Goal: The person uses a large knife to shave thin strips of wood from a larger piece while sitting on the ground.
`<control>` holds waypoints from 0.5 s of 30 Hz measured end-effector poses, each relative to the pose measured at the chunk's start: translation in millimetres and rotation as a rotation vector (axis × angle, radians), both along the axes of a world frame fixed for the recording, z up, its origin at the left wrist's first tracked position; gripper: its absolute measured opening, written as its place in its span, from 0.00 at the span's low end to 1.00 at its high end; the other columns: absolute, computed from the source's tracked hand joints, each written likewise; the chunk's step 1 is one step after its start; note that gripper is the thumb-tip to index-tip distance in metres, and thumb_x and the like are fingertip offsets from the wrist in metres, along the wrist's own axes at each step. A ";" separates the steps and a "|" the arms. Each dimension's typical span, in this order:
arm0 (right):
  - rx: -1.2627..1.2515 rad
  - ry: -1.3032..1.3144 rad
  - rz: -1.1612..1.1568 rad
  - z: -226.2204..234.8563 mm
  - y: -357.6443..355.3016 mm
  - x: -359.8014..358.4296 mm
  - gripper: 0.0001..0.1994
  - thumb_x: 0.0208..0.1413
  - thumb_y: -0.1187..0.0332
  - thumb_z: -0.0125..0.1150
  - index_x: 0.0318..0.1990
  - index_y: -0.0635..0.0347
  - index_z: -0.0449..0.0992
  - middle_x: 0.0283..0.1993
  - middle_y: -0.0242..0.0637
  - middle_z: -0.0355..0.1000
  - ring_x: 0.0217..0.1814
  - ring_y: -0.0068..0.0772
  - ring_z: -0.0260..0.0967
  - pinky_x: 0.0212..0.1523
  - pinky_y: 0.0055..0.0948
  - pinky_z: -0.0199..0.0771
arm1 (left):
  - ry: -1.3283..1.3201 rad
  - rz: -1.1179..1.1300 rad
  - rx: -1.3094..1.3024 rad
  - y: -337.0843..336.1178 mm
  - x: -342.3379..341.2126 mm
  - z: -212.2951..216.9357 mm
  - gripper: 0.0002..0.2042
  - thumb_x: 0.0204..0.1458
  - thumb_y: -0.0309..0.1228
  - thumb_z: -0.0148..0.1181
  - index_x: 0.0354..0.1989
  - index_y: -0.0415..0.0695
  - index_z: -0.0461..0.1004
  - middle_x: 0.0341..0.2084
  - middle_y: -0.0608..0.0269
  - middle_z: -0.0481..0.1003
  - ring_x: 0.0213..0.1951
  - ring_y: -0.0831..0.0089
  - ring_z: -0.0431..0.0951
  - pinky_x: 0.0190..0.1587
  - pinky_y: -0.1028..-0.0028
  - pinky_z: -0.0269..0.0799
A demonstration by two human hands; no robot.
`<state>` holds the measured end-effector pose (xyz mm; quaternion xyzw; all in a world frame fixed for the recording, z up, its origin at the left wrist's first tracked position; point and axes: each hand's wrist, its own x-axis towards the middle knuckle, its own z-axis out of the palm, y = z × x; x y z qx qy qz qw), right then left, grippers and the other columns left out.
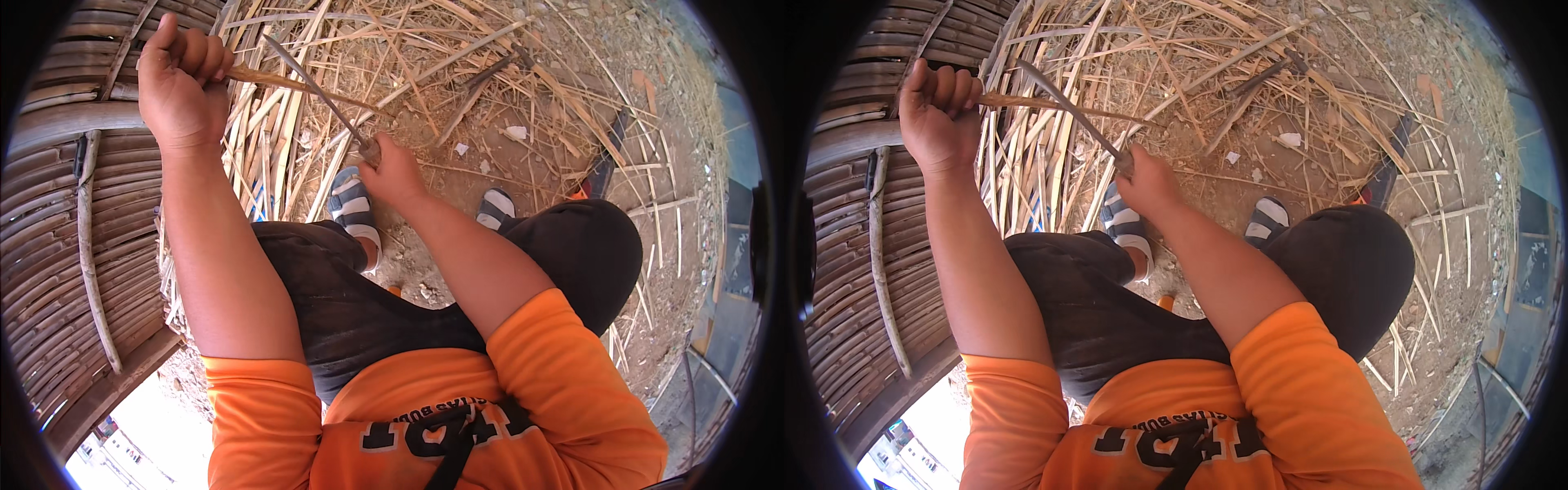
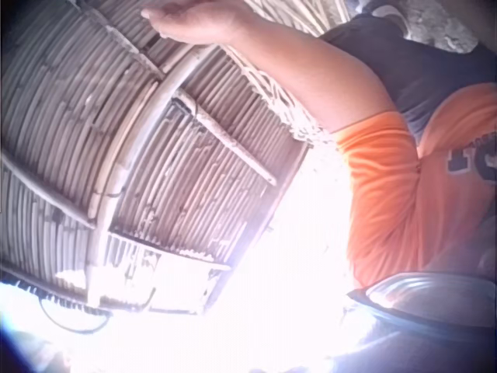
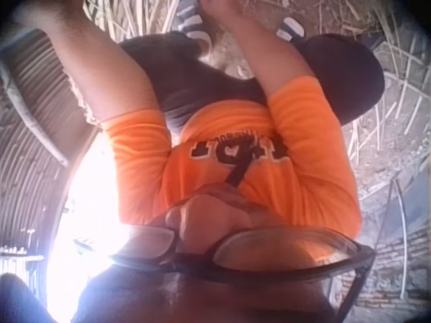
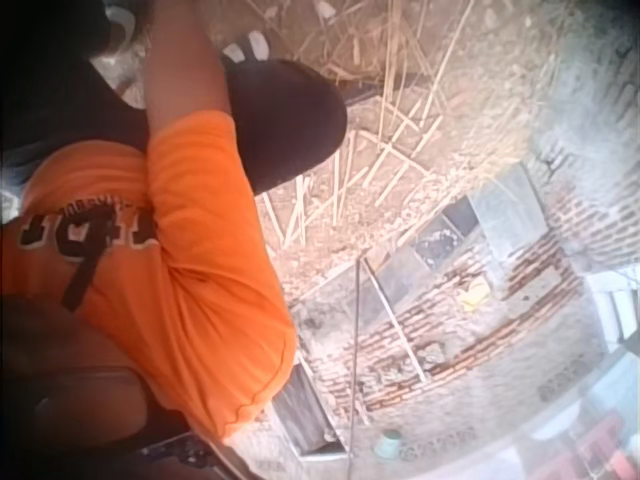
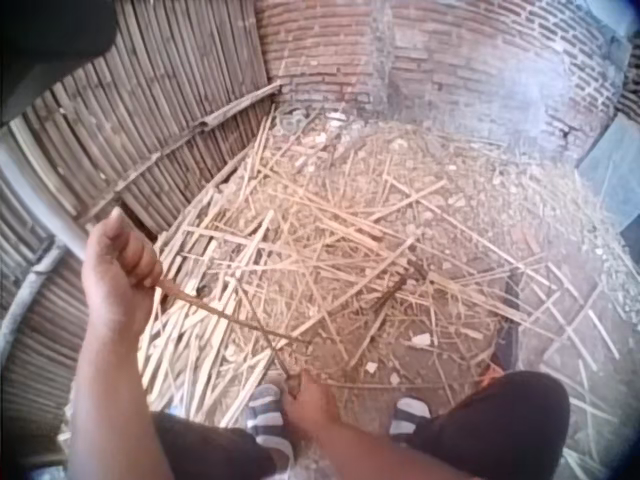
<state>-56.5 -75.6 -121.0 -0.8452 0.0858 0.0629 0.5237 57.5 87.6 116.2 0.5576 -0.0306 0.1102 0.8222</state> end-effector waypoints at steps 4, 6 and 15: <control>-0.197 0.265 -0.094 -69.9 -28.0 -15.4 0.21 0.48 0.63 0.66 0.49 0.66 0.77 0.45 0.58 0.78 0.51 0.59 0.76 0.52 0.47 0.75 | -0.026 -0.108 -0.030 13.2 5.1 -4.2 0.21 0.64 0.36 0.50 0.18 0.50 0.52 0.15 0.71 0.47 0.21 0.74 0.47 0.29 0.70 0.50; -0.219 0.330 -0.012 -56.6 -35.2 -4.5 0.22 0.48 0.62 0.66 0.50 0.66 0.77 0.46 0.59 0.78 0.52 0.58 0.76 0.53 0.47 0.75 | -0.025 -0.077 -0.007 13.4 5.7 -2.3 0.22 0.64 0.36 0.50 0.18 0.50 0.52 0.15 0.70 0.47 0.21 0.74 0.47 0.29 0.70 0.50; 0.076 -0.034 0.062 58.6 8.8 21.7 0.18 0.48 0.64 0.66 0.45 0.62 0.74 0.37 0.56 0.78 0.42 0.61 0.77 0.43 0.50 0.77 | -0.019 -0.066 -0.003 11.0 5.5 -3.8 0.22 0.64 0.36 0.51 0.18 0.50 0.51 0.15 0.70 0.47 0.22 0.74 0.48 0.29 0.70 0.50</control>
